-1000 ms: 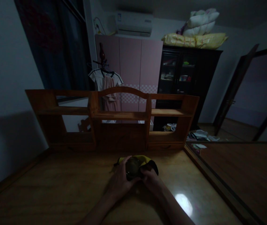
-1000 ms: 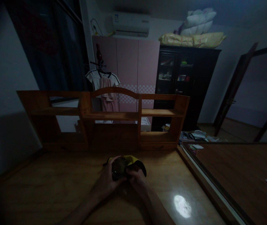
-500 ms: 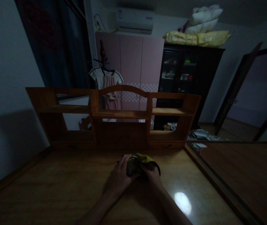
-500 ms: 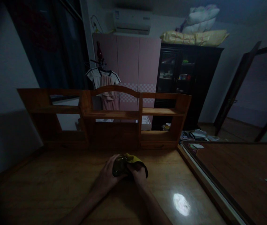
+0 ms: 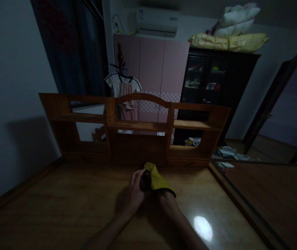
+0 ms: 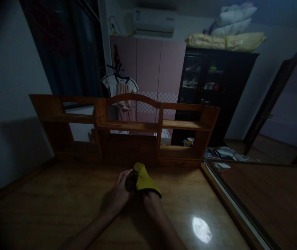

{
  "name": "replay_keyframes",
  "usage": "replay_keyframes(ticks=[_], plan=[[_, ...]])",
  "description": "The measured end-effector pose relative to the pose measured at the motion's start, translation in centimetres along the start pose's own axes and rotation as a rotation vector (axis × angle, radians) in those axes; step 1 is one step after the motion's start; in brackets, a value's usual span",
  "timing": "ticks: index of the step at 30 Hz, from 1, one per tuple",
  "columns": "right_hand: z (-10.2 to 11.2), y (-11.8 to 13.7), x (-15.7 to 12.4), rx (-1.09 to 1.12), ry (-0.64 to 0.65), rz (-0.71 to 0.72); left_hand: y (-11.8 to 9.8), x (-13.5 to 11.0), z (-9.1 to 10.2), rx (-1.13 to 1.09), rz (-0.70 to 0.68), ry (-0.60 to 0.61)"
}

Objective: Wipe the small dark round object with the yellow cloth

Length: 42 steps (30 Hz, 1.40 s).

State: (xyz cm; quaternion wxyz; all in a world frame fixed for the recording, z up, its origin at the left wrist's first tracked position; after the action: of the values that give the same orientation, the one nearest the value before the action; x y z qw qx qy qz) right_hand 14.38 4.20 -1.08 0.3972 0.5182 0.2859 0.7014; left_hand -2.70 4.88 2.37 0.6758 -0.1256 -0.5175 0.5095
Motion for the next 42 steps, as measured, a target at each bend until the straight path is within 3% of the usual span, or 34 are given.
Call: replay_keyframes(ticks=[4,10,14,17,23,29,42], plan=[[0.1,1.1,0.9,0.0,-0.079,-0.047,-0.3,0.0,0.1,0.004,-0.01,0.025],[2.2,2.2,1.5,-0.116,-0.325,-0.232,-2.4,-0.8,0.0,0.061,-0.18,0.239],[3.8,2.6,1.8,-0.301,-0.465,-0.096,-2.6,-1.3,-0.5,0.057,-0.244,0.342],[3.8,2.9,2.3,-0.233,-0.391,0.012,-1.8,-1.5,-0.8,0.053,-0.241,0.358],[2.0,4.1,2.1,0.075,-0.193,0.012,-0.2,-1.1,-0.8,0.086,-0.181,0.258],[0.7,4.8,1.7,0.09,0.027,0.041,-0.8,-1.2,-0.3,0.151,-0.311,0.18],[1.4,4.4,0.8,-0.18,-0.071,-0.012,-1.7,-1.4,-0.4,0.324,-0.551,0.129]])
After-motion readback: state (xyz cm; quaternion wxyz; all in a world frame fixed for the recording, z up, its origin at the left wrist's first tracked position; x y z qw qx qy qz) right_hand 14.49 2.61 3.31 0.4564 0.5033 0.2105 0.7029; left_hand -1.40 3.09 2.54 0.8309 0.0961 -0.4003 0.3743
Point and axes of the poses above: each hand's wrist, its own x-axis towards the middle knuckle, its own z-axis out of the back of the hand, y = z × x, the point moved 3 cm from there along x, towards the middle knuckle, and after that the axes turned 4 degrees about z, right-handed, at the moved point
